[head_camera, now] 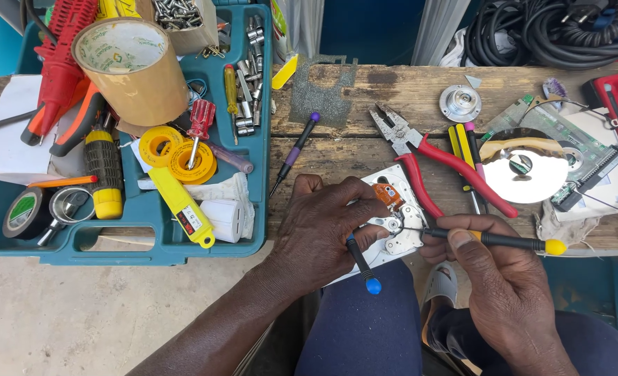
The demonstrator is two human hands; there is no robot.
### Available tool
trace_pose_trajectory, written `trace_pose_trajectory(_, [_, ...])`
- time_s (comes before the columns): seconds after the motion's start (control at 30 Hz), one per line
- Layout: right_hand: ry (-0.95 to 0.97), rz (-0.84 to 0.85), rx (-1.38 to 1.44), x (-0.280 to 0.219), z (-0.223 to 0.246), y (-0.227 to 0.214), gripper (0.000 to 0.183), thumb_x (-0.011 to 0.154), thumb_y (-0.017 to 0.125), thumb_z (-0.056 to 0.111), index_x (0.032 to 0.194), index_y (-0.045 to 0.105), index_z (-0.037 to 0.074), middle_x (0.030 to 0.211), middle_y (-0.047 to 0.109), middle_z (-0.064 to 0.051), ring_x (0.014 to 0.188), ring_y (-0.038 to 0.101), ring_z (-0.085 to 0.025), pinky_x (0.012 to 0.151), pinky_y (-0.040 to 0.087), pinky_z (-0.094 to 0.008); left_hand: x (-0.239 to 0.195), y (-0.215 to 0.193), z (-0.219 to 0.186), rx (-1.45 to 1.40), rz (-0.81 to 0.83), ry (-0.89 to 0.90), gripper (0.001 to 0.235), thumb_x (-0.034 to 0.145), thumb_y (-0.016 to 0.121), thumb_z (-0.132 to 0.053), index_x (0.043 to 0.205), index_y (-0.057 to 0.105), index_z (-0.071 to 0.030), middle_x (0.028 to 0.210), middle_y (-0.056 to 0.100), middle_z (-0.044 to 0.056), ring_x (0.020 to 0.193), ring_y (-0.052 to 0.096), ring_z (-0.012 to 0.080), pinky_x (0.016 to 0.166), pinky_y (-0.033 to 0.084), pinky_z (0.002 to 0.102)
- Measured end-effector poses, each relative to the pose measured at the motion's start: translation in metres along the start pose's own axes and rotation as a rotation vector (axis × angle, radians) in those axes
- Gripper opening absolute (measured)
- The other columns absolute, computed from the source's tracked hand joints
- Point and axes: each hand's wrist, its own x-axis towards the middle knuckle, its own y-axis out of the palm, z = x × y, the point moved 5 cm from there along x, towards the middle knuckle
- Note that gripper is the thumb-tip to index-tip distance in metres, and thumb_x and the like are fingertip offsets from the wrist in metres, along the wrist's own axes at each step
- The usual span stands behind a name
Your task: Disassembling a small electronic motor assembly using pliers and a screwdriver on a workbench
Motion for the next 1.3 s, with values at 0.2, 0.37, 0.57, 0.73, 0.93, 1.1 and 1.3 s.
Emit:
trace_pose_trajectory(0.2, [-0.125,-0.031,-0.062,-0.004,0.003,0.002,0.022,0.108,0.054,0.010,0.115,0.069,-0.004,0.068,0.071,-0.020,0.084,0.083,-0.031,0.093,0.065,-0.037,0.000,0.003,0.002,0.032,0.024,-0.018,0.024,0.094,0.080,-0.033,0.117,0.074,-0.026,0.118,0.064,-0.004,0.100,0.068,0.0192,0.088,0.032,0.048])
trace_pose_trajectory(0.37, [-0.149,-0.019,-0.108,0.004,0.003,-0.002,0.020,0.106,0.057,0.009,0.112,0.070,-0.004,0.079,0.072,-0.019,0.077,0.078,-0.027,0.079,0.062,-0.035,0.002,0.003,0.002,0.055,0.025,-0.025,0.031,0.090,0.082,-0.036,0.118,0.076,-0.025,0.117,0.062,-0.003,0.098,0.068,0.0196,0.087,0.033,0.049])
trace_pose_trajectory(0.57, [-0.143,-0.034,-0.145,0.004,-0.002,0.000,0.010,0.103,0.064,0.007,0.104,0.073,0.001,0.073,0.069,-0.011,0.078,0.078,-0.021,0.078,0.060,-0.031,0.003,0.000,0.002,0.008,-0.001,-0.029,0.024,0.091,0.082,-0.032,0.113,0.075,-0.025,0.115,0.063,-0.005,0.096,0.069,0.0189,0.088,0.032,0.047])
trace_pose_trajectory(0.73, [-0.025,-0.112,-0.251,-0.003,0.007,0.008,0.015,0.098,0.070,0.006,0.110,0.078,0.003,0.088,0.084,-0.015,0.085,0.079,-0.017,0.080,0.058,-0.026,0.003,-0.001,0.001,-0.010,0.028,-0.051,0.021,0.092,0.078,-0.035,0.110,0.075,-0.024,0.114,0.063,-0.005,0.094,0.068,0.0191,0.089,0.032,0.047])
trace_pose_trajectory(0.93, [-0.067,-0.104,-0.267,-0.004,0.014,0.012,0.013,0.099,0.071,0.006,0.111,0.077,0.004,0.090,0.080,-0.007,0.081,0.071,-0.011,0.077,0.056,-0.024,0.001,0.000,0.002,0.017,-0.007,-0.023,0.024,0.094,0.081,-0.033,0.115,0.073,-0.024,0.117,0.064,-0.004,0.093,0.071,0.0201,0.088,0.032,0.047])
trace_pose_trajectory(1.1, [-0.041,-0.018,-0.179,0.002,0.014,0.017,0.022,0.101,0.064,0.011,0.120,0.071,0.002,0.107,0.084,-0.015,0.090,0.081,-0.023,0.087,0.065,-0.033,0.001,-0.001,0.002,0.018,-0.008,-0.023,0.022,0.094,0.081,-0.031,0.115,0.075,-0.027,0.115,0.062,-0.005,0.092,0.070,0.0195,0.087,0.031,0.047])
trace_pose_trajectory(1.3, [0.026,-0.047,-0.266,0.003,0.020,0.014,0.019,0.102,0.065,0.013,0.113,0.077,0.003,0.092,0.085,-0.014,0.086,0.080,-0.019,0.081,0.062,-0.029,0.000,0.002,0.004,0.026,-0.016,-0.023,0.025,0.093,0.083,-0.030,0.117,0.076,-0.027,0.116,0.063,-0.007,0.098,0.069,0.0160,0.088,0.032,0.046])
